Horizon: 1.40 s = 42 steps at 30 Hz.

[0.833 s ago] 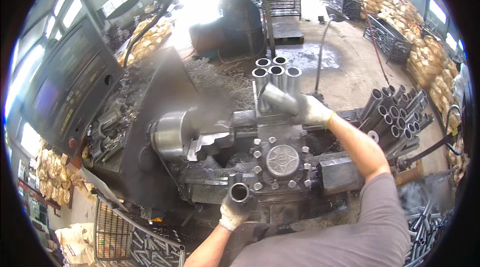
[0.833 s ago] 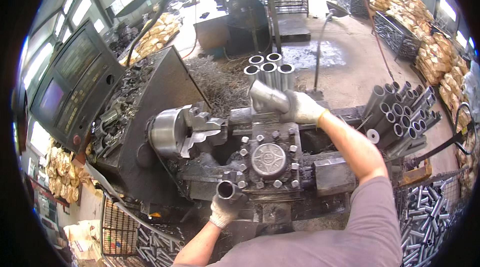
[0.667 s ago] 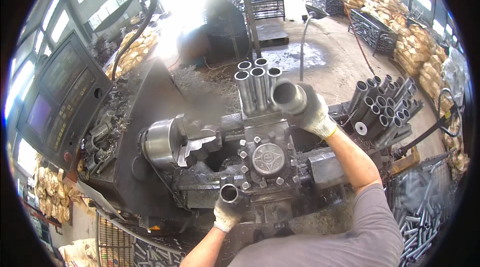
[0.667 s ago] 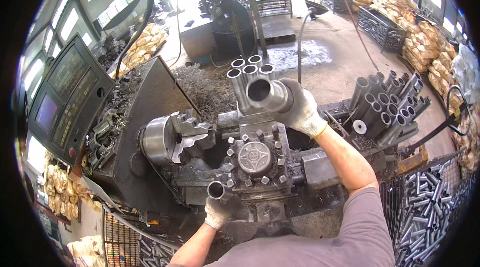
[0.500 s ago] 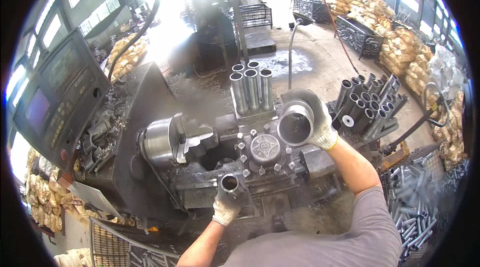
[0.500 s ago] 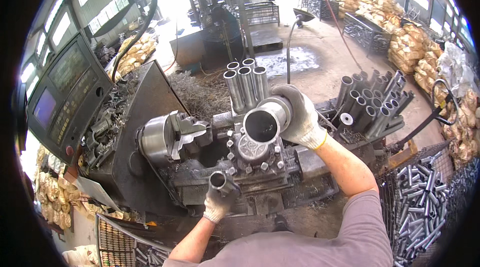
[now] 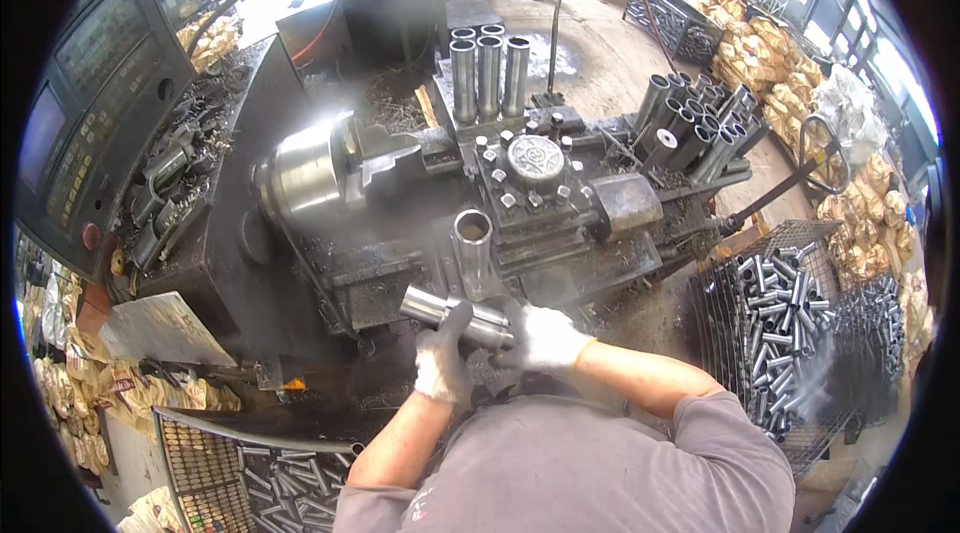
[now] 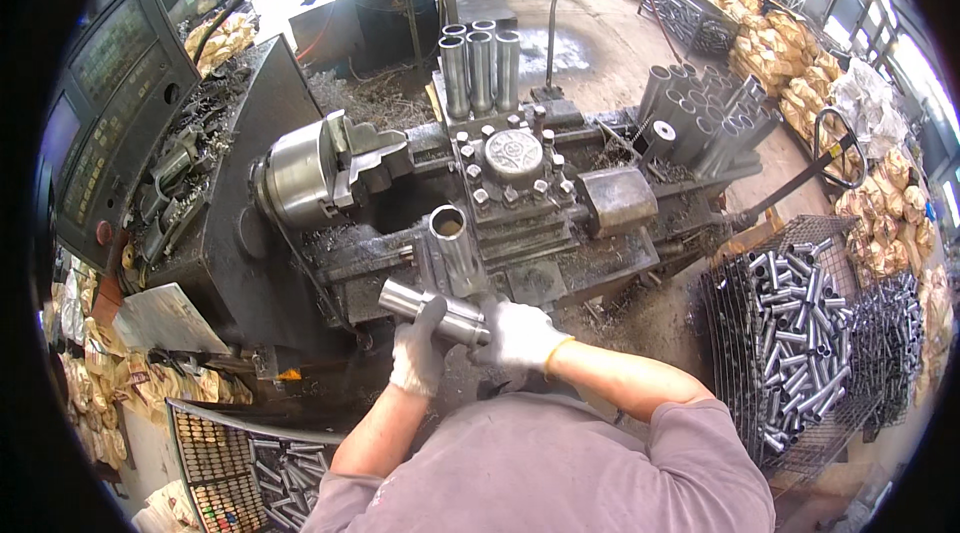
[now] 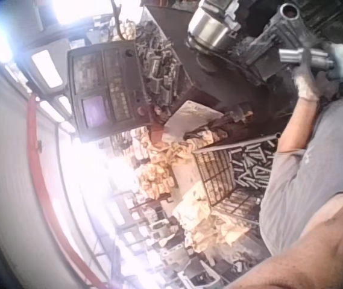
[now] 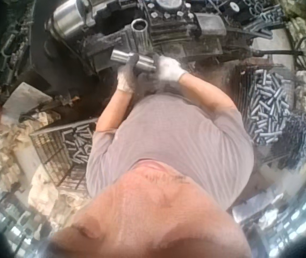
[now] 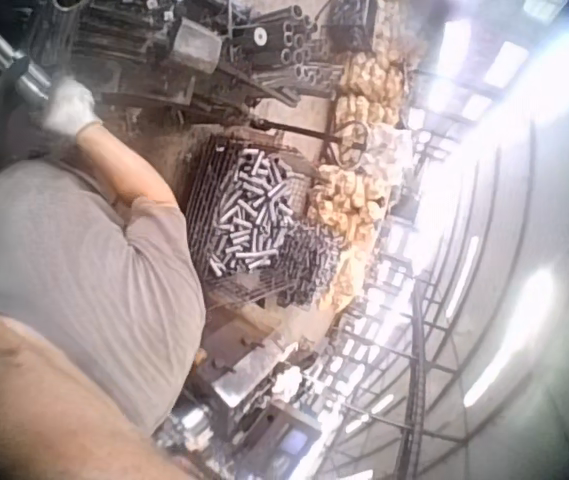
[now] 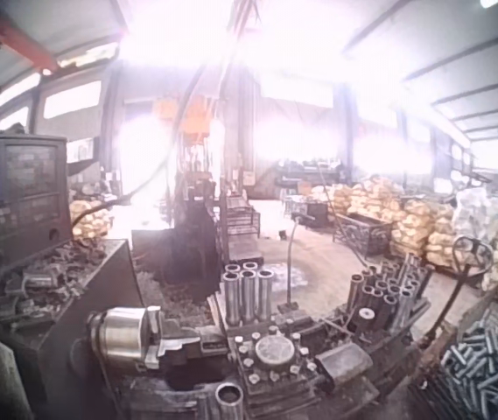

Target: The person repeatedly loads hollow metal tubes into a lathe chuck, secures them, and removes them after machining. The finished tubes are placed into a wire basket. The person wears gloves and works continuously in a factory setting.

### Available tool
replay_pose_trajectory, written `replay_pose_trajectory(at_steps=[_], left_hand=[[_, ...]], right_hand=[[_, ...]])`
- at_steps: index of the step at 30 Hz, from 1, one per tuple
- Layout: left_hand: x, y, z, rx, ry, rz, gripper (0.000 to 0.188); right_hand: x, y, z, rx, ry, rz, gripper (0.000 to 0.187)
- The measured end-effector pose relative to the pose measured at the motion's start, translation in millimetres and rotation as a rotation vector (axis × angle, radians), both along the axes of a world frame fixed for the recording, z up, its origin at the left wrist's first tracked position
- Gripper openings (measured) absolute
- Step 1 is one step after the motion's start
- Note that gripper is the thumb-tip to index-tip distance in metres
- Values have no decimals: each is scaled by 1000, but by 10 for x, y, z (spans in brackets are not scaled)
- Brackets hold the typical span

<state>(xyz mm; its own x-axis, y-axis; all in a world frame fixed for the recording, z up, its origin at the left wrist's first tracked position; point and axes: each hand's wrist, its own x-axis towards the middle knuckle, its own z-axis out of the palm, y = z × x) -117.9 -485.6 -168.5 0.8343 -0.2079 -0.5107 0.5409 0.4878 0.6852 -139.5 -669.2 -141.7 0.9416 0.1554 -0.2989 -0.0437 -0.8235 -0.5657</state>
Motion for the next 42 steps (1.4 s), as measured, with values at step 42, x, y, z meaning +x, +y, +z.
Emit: replay_pose_trajectory(at_steps=[42], left_hand=[[1011, 427, -171, 252, -519, 237, 59]], right_hand=[[-29, -82, -443, 133, -67, 89, 38]])
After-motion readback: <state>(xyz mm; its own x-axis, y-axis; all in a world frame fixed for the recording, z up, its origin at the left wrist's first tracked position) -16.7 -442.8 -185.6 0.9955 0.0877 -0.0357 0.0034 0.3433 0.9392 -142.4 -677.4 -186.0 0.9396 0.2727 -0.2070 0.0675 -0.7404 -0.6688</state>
